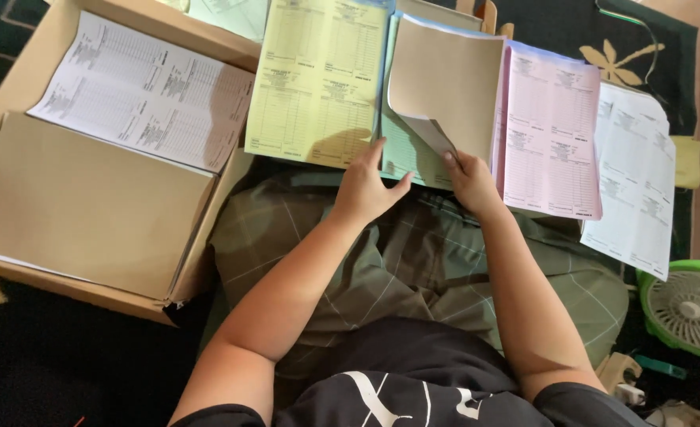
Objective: The person is organizing and packing stacks of multi-colored paper forms into a cardboard box on the floor.
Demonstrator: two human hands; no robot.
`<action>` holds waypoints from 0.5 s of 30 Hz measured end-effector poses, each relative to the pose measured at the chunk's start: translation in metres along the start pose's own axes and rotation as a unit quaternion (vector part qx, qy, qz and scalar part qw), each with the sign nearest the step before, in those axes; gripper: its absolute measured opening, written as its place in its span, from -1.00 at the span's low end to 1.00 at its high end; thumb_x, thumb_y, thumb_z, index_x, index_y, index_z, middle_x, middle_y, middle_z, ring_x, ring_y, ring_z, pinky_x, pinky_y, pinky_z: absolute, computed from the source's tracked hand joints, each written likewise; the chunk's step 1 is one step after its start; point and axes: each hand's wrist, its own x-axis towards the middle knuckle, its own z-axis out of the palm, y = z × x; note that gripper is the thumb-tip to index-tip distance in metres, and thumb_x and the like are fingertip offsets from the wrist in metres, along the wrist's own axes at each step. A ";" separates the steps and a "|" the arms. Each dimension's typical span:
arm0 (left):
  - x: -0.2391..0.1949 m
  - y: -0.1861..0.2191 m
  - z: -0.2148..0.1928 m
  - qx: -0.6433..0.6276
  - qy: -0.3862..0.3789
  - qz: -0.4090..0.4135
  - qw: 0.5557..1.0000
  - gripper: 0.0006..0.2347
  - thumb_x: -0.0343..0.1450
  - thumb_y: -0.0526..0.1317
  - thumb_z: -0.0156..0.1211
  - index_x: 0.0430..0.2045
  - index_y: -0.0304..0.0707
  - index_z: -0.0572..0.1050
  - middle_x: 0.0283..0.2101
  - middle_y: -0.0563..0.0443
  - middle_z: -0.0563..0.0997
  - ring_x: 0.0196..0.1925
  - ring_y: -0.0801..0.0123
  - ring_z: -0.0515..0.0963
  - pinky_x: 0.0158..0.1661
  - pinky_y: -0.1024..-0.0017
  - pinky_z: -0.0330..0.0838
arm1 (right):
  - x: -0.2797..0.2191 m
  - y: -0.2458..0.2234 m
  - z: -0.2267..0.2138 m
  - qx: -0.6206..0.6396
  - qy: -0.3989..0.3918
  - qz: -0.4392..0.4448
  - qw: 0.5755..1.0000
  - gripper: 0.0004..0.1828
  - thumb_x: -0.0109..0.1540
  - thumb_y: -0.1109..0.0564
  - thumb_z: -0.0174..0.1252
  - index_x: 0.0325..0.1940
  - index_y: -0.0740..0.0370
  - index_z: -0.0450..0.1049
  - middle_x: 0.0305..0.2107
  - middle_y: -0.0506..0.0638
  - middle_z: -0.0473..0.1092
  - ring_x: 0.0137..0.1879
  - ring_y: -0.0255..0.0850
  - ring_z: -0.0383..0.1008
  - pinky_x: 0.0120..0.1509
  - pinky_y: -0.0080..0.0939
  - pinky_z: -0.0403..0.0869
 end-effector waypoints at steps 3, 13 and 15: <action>-0.002 -0.019 0.008 -0.083 -0.007 -0.079 0.993 -0.45 0.32 -0.12 0.38 0.13 -0.54 0.43 -0.21 -0.33 0.63 -0.22 0.05 0.70 -0.24 0.24 0.59 | 0.000 -0.005 0.001 0.002 0.005 0.010 1.000 -0.52 0.49 -0.23 -0.04 -0.22 0.12 0.58 -0.41 0.16 0.52 -0.03 0.32 0.49 -0.03 0.27 0.40; 0.002 -0.030 0.006 -0.210 -0.064 -0.090 0.972 -0.40 0.32 -0.30 0.46 0.27 -0.29 0.33 0.02 -0.21 0.63 -0.14 0.29 0.67 -0.21 0.49 0.61 | -0.010 -0.034 -0.010 0.004 -0.005 0.006 1.000 -0.52 0.48 -0.16 -0.03 -0.27 0.28 0.48 -0.41 0.38 0.44 -0.04 0.45 0.41 -0.03 0.37 0.34; 0.003 -0.035 0.008 -0.228 -0.063 -0.075 0.969 -0.35 0.28 -0.26 0.54 0.28 -0.23 0.34 0.02 -0.15 0.64 -0.13 0.37 0.66 -0.21 0.52 0.59 | -0.006 -0.022 -0.007 0.011 0.000 0.002 1.000 -0.49 0.50 -0.18 -0.04 -0.28 0.27 0.48 -0.43 0.36 0.44 -0.07 0.46 0.42 -0.05 0.36 0.35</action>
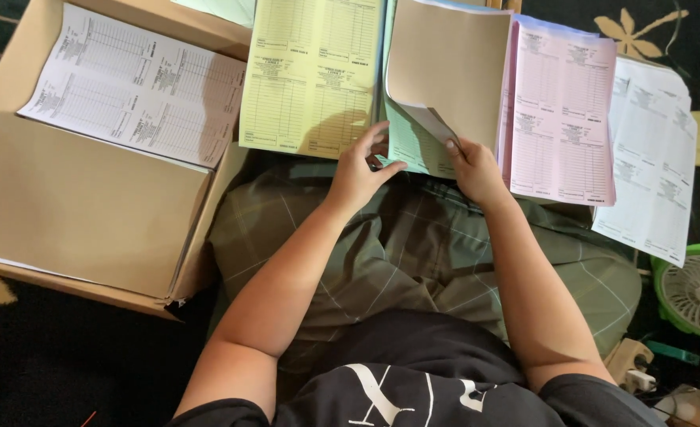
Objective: The person is organizing and packing stacks of multi-colored paper forms into a cardboard box on the floor.
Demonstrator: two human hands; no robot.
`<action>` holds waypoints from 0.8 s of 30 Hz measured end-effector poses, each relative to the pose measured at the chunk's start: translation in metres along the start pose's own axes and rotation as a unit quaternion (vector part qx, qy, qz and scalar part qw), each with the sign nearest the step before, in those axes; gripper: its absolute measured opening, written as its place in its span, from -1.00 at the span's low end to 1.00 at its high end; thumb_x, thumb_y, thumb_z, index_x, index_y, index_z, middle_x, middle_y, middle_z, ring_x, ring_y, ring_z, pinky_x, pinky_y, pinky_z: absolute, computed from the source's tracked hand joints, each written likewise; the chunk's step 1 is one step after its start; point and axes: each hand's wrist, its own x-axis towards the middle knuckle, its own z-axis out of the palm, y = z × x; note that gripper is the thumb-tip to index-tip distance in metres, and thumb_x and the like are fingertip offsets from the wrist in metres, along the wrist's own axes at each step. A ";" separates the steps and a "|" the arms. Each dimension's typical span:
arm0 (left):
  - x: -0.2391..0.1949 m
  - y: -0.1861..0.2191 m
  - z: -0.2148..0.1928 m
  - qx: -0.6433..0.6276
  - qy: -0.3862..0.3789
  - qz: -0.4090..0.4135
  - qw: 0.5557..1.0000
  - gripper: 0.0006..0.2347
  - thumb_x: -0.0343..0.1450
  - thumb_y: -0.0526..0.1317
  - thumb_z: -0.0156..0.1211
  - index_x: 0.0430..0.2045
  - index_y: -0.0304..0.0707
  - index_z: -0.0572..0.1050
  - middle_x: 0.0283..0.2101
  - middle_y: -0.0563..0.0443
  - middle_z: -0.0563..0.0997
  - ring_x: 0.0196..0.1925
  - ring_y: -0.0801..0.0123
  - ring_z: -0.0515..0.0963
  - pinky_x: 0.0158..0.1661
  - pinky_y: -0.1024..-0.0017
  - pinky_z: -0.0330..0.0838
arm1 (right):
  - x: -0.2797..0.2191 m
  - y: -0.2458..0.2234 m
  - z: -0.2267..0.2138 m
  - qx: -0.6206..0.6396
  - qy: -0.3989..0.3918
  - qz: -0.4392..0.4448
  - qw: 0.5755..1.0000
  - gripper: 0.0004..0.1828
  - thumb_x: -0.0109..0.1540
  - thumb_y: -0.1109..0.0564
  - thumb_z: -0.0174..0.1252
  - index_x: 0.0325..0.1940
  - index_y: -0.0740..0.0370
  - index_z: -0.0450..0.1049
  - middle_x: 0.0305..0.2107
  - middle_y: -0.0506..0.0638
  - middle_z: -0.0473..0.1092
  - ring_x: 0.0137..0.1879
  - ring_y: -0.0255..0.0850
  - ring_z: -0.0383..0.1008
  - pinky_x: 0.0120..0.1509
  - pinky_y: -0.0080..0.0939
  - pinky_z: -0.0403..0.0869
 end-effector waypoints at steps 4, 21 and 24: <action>0.000 -0.001 -0.001 -0.007 -0.001 0.004 1.000 -0.35 0.28 -0.27 0.56 0.27 -0.25 0.34 0.01 -0.14 0.65 -0.15 0.40 0.65 -0.21 0.57 0.57 | -0.002 -0.004 -0.001 0.006 0.004 0.000 1.000 -0.49 0.51 -0.17 -0.04 -0.29 0.28 0.47 -0.44 0.35 0.44 -0.10 0.44 0.44 -0.04 0.32 0.36; 0.003 -0.007 -0.004 -0.032 -0.011 0.025 0.999 -0.42 0.33 -0.24 0.54 0.25 -0.22 0.39 0.01 -0.18 0.67 -0.16 0.39 0.68 -0.24 0.56 0.57 | 0.001 0.011 0.001 0.035 0.007 0.003 0.999 -0.42 0.53 -0.16 -0.04 -0.44 0.26 0.36 -0.59 0.24 0.33 -0.33 0.23 0.37 -0.12 0.15 0.36; 0.004 -0.007 -0.002 -0.020 -0.005 0.037 0.999 -0.48 0.36 -0.29 0.49 0.23 -0.19 0.41 -0.02 -0.18 0.67 -0.17 0.37 0.71 -0.26 0.54 0.58 | -0.001 0.002 -0.001 0.042 0.008 0.001 0.999 -0.44 0.53 -0.14 -0.04 -0.43 0.27 0.35 -0.58 0.25 0.33 -0.33 0.22 0.36 -0.12 0.14 0.36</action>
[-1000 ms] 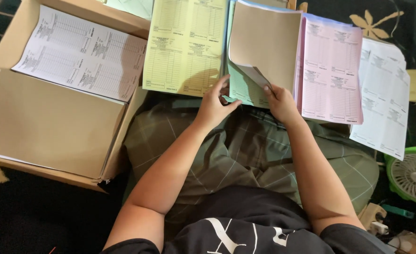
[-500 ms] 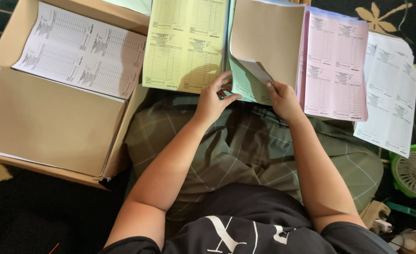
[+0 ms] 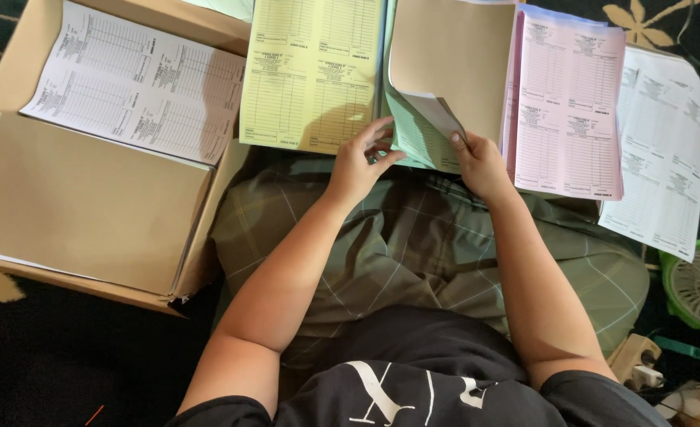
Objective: The person is organizing and packing stacks of multi-colored paper forms into a cardboard box on the floor.
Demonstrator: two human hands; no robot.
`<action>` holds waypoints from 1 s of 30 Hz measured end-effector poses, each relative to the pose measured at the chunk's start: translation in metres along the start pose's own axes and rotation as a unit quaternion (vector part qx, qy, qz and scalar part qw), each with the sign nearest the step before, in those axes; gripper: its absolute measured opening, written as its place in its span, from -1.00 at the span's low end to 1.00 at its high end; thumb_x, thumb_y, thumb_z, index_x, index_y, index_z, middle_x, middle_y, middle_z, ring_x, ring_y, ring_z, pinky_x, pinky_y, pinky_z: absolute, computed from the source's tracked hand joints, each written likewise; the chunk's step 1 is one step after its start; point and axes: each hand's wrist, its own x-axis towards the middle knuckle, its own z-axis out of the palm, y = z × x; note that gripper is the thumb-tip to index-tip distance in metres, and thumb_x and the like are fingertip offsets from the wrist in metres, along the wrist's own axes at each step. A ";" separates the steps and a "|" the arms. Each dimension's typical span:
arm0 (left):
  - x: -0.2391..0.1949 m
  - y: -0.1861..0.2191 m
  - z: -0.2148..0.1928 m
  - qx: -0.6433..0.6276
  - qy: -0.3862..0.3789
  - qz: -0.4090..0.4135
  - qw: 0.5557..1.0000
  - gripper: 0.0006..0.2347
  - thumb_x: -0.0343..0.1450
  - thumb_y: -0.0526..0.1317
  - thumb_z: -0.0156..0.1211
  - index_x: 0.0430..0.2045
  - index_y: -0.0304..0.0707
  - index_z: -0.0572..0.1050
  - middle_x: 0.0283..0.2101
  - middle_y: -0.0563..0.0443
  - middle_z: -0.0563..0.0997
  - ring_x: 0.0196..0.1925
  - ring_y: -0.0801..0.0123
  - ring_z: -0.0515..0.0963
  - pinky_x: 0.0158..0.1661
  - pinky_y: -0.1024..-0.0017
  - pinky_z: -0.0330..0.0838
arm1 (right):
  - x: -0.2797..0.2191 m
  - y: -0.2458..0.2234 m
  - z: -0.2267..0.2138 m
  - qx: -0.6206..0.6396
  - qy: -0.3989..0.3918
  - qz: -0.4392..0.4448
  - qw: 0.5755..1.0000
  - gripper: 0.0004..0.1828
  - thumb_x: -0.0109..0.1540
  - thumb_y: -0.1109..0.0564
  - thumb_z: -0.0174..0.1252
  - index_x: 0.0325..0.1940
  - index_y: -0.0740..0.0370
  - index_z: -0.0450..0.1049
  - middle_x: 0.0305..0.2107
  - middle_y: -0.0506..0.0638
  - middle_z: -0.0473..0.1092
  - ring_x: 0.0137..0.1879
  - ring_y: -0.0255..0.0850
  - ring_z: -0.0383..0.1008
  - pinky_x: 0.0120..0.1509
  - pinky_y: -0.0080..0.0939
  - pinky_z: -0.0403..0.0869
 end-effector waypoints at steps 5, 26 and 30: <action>0.001 0.010 -0.002 0.118 0.008 0.048 0.992 -0.57 0.40 -0.36 0.33 0.19 -0.10 0.45 0.05 -0.15 0.57 -0.09 0.21 0.67 -0.24 0.42 0.61 | 0.002 0.012 0.006 -0.013 0.008 -0.011 1.000 -0.46 0.53 -0.14 -0.04 -0.38 0.29 0.40 -0.52 0.30 0.38 -0.23 0.35 0.40 -0.12 0.21 0.36; 0.025 -0.012 0.003 0.337 0.123 0.240 0.902 -0.86 0.26 -0.26 0.43 -0.40 0.14 0.65 -0.29 0.29 0.69 -0.09 0.40 0.63 -0.07 0.35 0.45 | -0.021 -0.041 0.014 -0.185 0.033 -0.258 0.948 -0.41 0.26 0.25 0.04 0.42 0.27 0.34 0.28 0.24 0.36 0.20 0.34 0.42 0.25 0.30 0.41; 0.028 0.012 -0.079 0.401 0.060 0.101 0.908 -0.73 0.36 -0.26 0.36 -0.06 -0.11 0.58 -0.04 -0.06 0.60 0.06 0.04 0.57 -0.03 0.20 0.51 | 0.022 0.058 -0.003 -0.252 0.053 -0.144 0.955 -0.75 0.45 0.02 -0.03 0.02 0.03 0.57 -0.30 0.15 0.56 -0.11 0.31 0.55 -0.02 0.29 0.48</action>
